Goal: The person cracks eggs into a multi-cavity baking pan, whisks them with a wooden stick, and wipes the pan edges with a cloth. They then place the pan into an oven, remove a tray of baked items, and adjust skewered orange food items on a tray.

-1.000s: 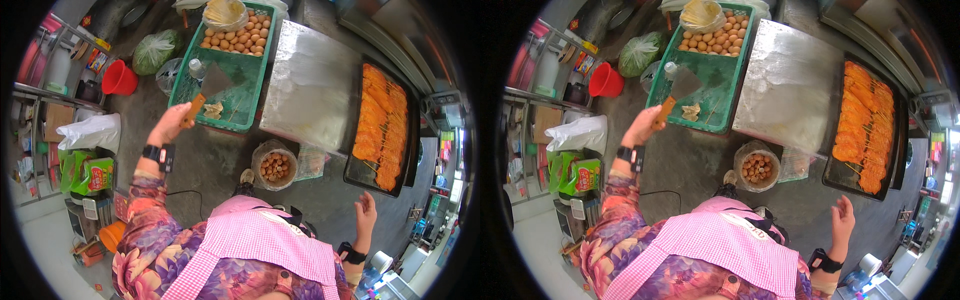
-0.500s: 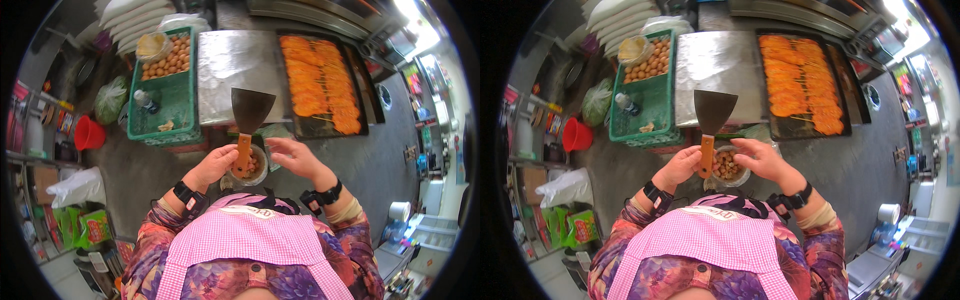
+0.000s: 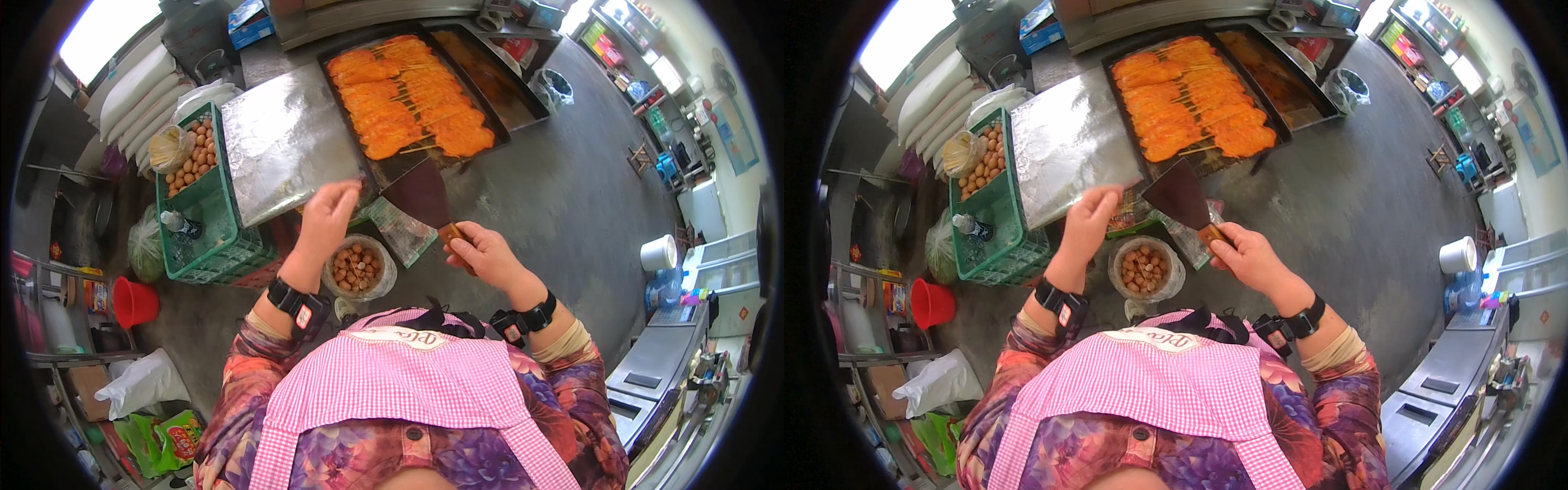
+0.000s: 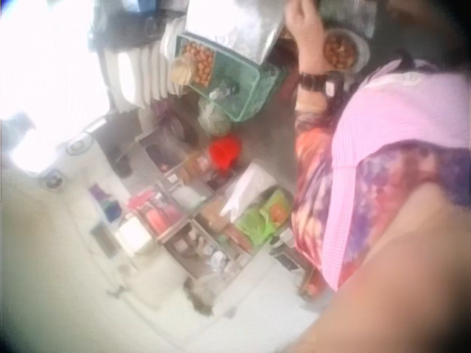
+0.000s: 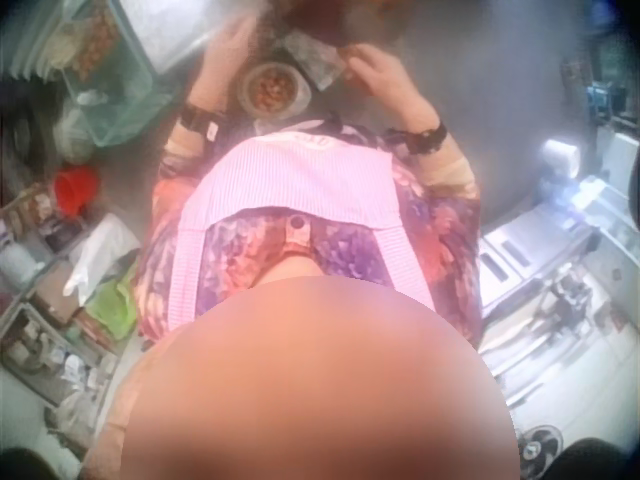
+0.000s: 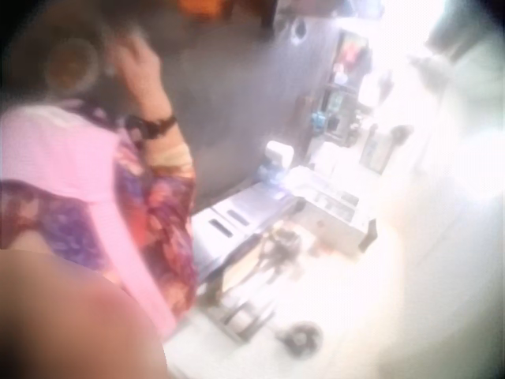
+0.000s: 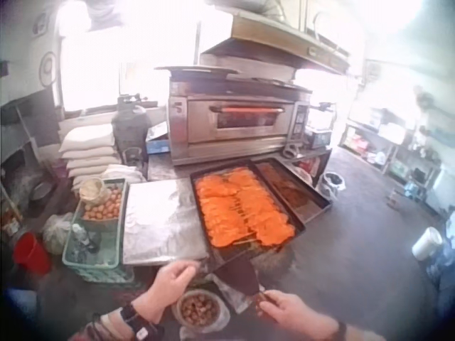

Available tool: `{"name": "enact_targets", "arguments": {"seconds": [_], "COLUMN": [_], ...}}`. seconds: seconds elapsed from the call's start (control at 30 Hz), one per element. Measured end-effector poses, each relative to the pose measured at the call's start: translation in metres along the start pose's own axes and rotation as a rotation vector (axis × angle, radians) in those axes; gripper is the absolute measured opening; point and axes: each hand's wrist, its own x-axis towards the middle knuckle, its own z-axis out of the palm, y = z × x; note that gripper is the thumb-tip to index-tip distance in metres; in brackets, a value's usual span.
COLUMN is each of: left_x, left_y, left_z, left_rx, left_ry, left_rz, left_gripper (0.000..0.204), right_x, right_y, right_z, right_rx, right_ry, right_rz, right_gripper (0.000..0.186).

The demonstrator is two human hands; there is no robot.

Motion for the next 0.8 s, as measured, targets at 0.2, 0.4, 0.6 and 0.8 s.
{"name": "enact_targets", "arguments": {"seconds": [0.2, 0.4, 0.6, 0.8], "left_x": [0.0, -0.02, -0.029, -0.014], "left_y": [0.031, 0.026, -0.007, -0.061], "left_z": [0.077, 0.108, 0.087, 0.049], "left_rx": [-0.034, -0.15, 0.256, 0.896], "left_ry": [-0.269, -0.397, -0.699, -0.78], "left_rz": [0.273, 0.096, -0.028, -0.026], "left_gripper": [0.019, 0.019, 0.013, 0.028], "right_x": [-0.047, -0.074, -0.07, -0.041], "right_y": [0.029, 0.038, 0.049, 0.045], "right_z": [-0.035, -0.062, -0.079, -0.121], "right_rx": [-0.232, -0.339, -0.048, 0.143], "right_ry": [-0.031, -0.037, 0.033, 0.234], "right_rz": [-0.086, -0.123, -0.023, 0.064], "right_gripper": [0.024, 0.022, 0.023, 0.033]}}
